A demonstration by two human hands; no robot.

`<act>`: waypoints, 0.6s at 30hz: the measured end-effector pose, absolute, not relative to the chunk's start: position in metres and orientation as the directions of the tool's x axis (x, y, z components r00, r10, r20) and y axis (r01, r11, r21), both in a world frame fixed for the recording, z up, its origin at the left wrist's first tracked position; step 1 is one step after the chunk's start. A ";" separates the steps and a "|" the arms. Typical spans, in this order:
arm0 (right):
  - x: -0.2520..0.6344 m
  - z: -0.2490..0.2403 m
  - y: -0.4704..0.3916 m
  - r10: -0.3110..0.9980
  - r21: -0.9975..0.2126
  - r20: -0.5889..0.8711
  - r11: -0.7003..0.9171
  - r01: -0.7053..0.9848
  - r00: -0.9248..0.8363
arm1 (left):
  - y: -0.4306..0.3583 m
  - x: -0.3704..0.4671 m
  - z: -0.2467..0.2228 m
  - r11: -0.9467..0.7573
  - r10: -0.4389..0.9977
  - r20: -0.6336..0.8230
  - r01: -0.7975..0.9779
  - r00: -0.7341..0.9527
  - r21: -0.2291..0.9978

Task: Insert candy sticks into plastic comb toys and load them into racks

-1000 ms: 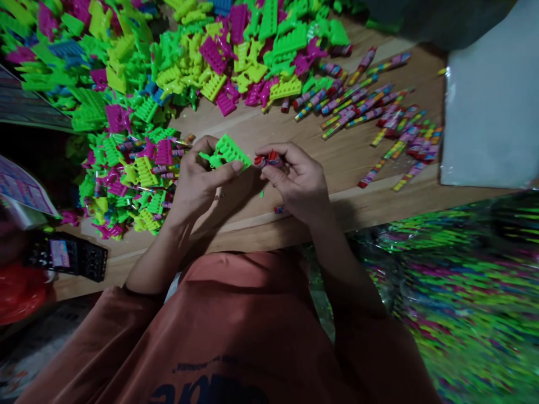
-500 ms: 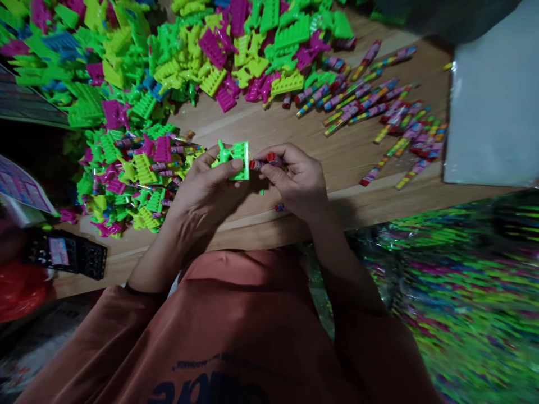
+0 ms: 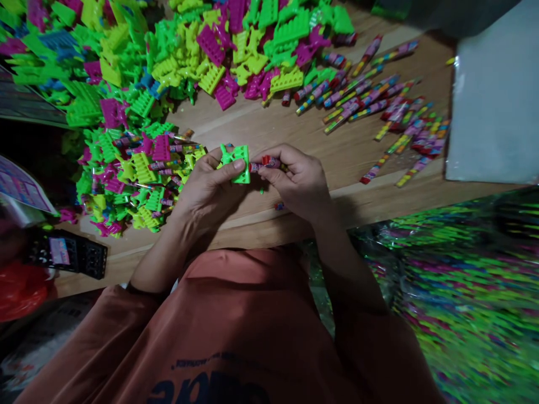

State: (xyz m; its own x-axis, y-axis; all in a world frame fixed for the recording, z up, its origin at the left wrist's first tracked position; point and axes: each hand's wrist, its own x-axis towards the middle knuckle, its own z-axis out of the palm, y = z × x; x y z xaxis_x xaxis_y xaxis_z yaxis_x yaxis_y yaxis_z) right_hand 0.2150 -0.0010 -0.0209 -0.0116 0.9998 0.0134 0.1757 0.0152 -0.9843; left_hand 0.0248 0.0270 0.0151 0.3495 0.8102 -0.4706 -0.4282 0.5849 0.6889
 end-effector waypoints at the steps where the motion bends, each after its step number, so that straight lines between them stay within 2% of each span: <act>1: 0.216 -0.021 -0.001 0.999 -0.981 0.030 0.034 0.188 -0.022 | 0.027 0.025 0.015 0.583 0.811 -0.478 -0.410 0.337 0.701; 4: 0.218 -0.024 0.002 0.992 -0.946 0.112 0.125 0.299 -0.059 | 0.026 0.026 0.011 0.540 0.838 -0.475 -0.288 0.268 0.791; 9: 0.208 -0.022 -0.002 0.965 -0.801 0.222 0.262 0.538 -0.139 | 0.016 0.032 0.002 0.313 0.946 -0.297 -0.118 0.132 0.942; 12: 0.204 -0.017 -0.008 0.965 -0.762 0.183 0.261 0.592 -0.190 | 0.018 0.024 0.005 0.227 0.963 -0.224 -0.004 0.152 0.974; 15: 0.227 -0.014 -0.016 0.956 -0.739 0.157 0.279 0.613 -0.246 | 0.033 -0.006 0.022 0.121 0.973 -0.155 0.196 0.170 0.973; 18: 0.283 -0.015 -0.029 0.971 -0.653 0.227 0.207 0.728 -0.072 | 0.050 -0.056 0.057 0.068 0.991 -0.107 0.378 0.082 0.923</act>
